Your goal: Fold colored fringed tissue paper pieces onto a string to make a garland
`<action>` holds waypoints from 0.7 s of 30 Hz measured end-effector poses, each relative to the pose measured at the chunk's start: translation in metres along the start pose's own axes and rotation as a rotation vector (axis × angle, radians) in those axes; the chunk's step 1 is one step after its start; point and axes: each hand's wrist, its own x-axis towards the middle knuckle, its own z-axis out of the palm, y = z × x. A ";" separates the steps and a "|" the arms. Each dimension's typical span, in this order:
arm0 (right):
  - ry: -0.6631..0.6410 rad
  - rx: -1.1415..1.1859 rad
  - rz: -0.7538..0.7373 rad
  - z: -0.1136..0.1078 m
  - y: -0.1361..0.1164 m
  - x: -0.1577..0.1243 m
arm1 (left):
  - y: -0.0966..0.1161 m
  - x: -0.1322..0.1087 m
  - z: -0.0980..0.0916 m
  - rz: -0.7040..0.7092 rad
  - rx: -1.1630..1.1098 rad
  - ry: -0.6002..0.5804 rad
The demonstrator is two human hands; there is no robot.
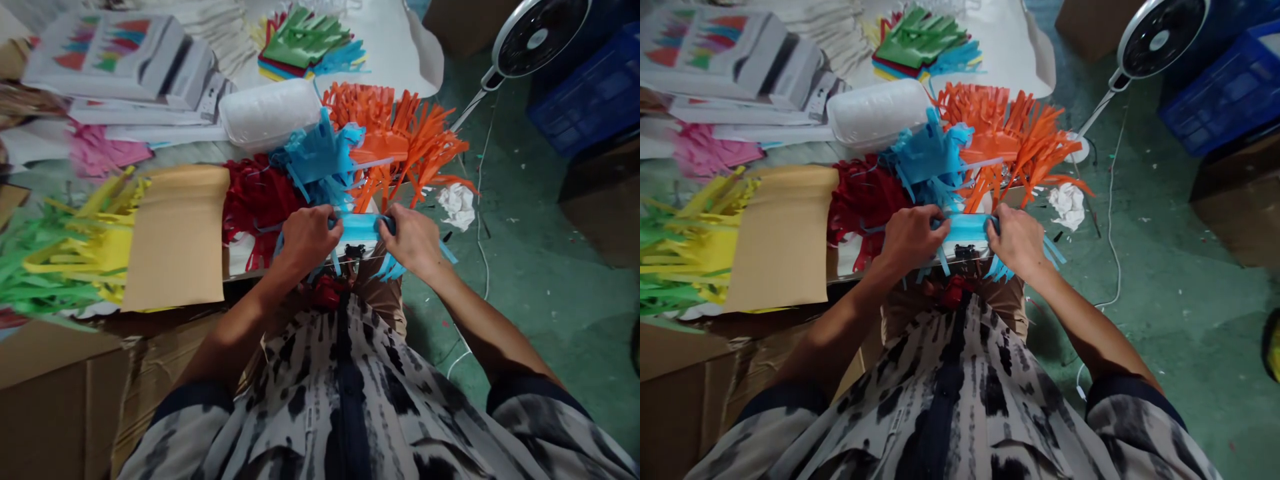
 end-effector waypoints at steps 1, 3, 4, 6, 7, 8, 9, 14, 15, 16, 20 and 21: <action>0.005 -0.003 -0.001 0.001 0.000 0.000 | 0.000 -0.001 -0.001 -0.006 0.018 -0.005; 0.023 0.001 -0.008 0.002 0.001 0.000 | 0.000 -0.004 -0.005 -0.001 0.063 0.032; 0.038 0.008 -0.015 0.002 0.002 0.001 | 0.000 -0.006 -0.006 0.020 0.083 0.082; 0.069 0.022 -0.028 0.004 0.003 0.001 | 0.001 -0.012 -0.007 0.117 0.095 0.228; 0.082 0.026 -0.031 0.005 0.003 0.001 | 0.002 -0.015 -0.005 0.200 0.084 0.294; 0.090 0.028 -0.033 0.006 0.002 0.000 | 0.004 -0.018 -0.001 0.306 0.064 0.333; 0.094 0.027 -0.034 0.008 0.001 0.000 | 0.006 -0.022 0.005 0.425 0.034 0.342; 0.045 0.059 -0.058 0.007 0.008 0.003 | 0.009 -0.034 0.041 0.708 -0.135 0.153; 0.019 0.080 -0.063 0.001 0.015 0.004 | 0.008 -0.035 0.046 0.698 -0.156 0.123; 0.006 0.103 -0.058 -0.007 0.025 0.004 | 0.006 -0.036 0.048 0.690 -0.175 0.100; 0.219 0.111 0.086 -0.056 0.065 -0.002 | 0.000 -0.036 0.048 0.689 -0.212 0.075; 0.329 0.075 0.113 -0.066 0.069 -0.006 | 0.000 -0.036 0.047 0.692 -0.212 0.077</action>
